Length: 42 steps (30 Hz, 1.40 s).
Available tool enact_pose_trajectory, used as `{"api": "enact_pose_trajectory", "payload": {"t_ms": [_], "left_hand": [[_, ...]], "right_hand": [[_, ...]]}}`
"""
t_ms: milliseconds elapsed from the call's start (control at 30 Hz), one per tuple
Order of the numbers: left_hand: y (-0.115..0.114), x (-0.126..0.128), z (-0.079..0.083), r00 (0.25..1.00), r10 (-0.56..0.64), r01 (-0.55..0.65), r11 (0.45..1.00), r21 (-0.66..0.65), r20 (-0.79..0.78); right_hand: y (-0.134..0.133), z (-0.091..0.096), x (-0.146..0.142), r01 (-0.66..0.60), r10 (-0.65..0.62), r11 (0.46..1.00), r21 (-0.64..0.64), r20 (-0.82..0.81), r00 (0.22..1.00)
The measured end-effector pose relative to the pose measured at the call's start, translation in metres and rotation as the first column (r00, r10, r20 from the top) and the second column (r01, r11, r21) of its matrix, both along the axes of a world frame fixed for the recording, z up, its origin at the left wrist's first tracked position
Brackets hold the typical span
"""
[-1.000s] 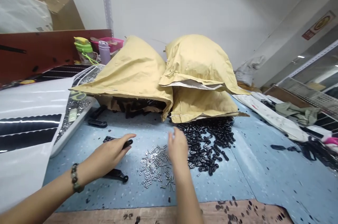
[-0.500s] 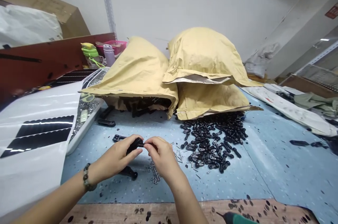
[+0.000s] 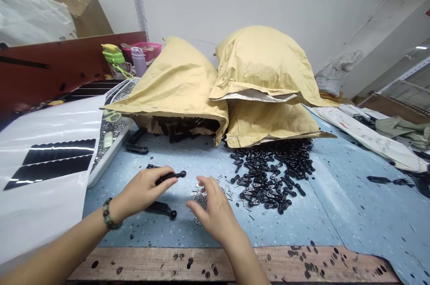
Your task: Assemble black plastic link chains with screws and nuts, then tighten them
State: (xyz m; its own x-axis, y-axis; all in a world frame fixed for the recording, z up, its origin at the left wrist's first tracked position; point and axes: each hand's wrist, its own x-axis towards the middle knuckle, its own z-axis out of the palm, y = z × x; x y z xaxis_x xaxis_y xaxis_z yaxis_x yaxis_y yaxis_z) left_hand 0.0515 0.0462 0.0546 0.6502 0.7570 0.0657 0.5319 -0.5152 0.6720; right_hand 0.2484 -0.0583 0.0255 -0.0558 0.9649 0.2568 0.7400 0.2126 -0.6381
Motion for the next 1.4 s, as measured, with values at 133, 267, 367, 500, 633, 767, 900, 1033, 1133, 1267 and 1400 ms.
{"api": "enact_pose_trajectory", "payload": {"t_ms": [133, 267, 367, 500, 633, 767, 900, 1033, 1133, 1267, 1400], "left_hand": [[0.015, -0.001, -0.014, 0.993, 0.114, -0.108, 0.976, -0.190, 0.021], [0.019, 0.005, -0.024, 0.998, 0.043, -0.033, 0.975, -0.219, 0.041], [0.020, 0.009, -0.027, 0.998, -0.017, 0.027, 0.979, -0.200, 0.052], [0.023, 0.013, -0.032, 0.996, -0.064, 0.074, 0.982, -0.172, 0.064], [0.020, 0.013, -0.037, 0.996, -0.078, 0.083, 0.978, -0.190, 0.035], [0.018, 0.012, -0.040, 0.996, -0.087, 0.081, 0.960, -0.268, -0.009], [0.025, 0.017, -0.038, 0.999, -0.037, 0.040, 0.982, -0.184, 0.023], [0.025, 0.020, -0.036, 0.990, -0.139, 0.142, 0.986, -0.085, 0.034], [0.017, 0.020, -0.041, 0.962, -0.272, 0.272, 0.961, -0.051, 0.003], [0.011, 0.017, -0.046, 0.931, -0.362, 0.362, 0.932, -0.006, -0.052], [0.012, 0.006, -0.044, 0.929, -0.357, 0.361, 0.932, 0.023, -0.101]], "right_hand": [[0.001, -0.031, -0.003, 0.068, -0.042, 0.995, -0.079, 0.301, 0.953], [0.022, -0.043, -0.014, 0.133, -0.111, 0.990, -0.036, 0.362, 0.926], [0.024, -0.040, -0.012, 0.159, -0.138, 0.987, -0.030, 0.361, 0.922], [0.014, -0.036, -0.009, 0.180, -0.170, 0.984, -0.002, 0.311, 0.935], [0.020, -0.039, -0.021, 0.153, -0.153, 0.988, 0.022, 0.310, 0.938], [0.028, -0.045, -0.029, 0.181, -0.177, 0.983, 0.015, 0.321, 0.931], [0.021, -0.044, -0.027, 0.166, -0.163, 0.986, 0.016, 0.313, 0.936], [0.006, -0.038, -0.014, 0.196, -0.199, 0.980, 0.038, 0.253, 0.947], [-0.005, -0.038, -0.006, 0.193, -0.204, 0.978, 0.080, 0.149, 0.968], [-0.013, -0.047, -0.010, 0.055, -0.076, 0.991, 0.125, 0.165, 0.983], [-0.009, -0.048, -0.019, 0.055, -0.074, 0.992, 0.116, 0.166, 0.983]]}}
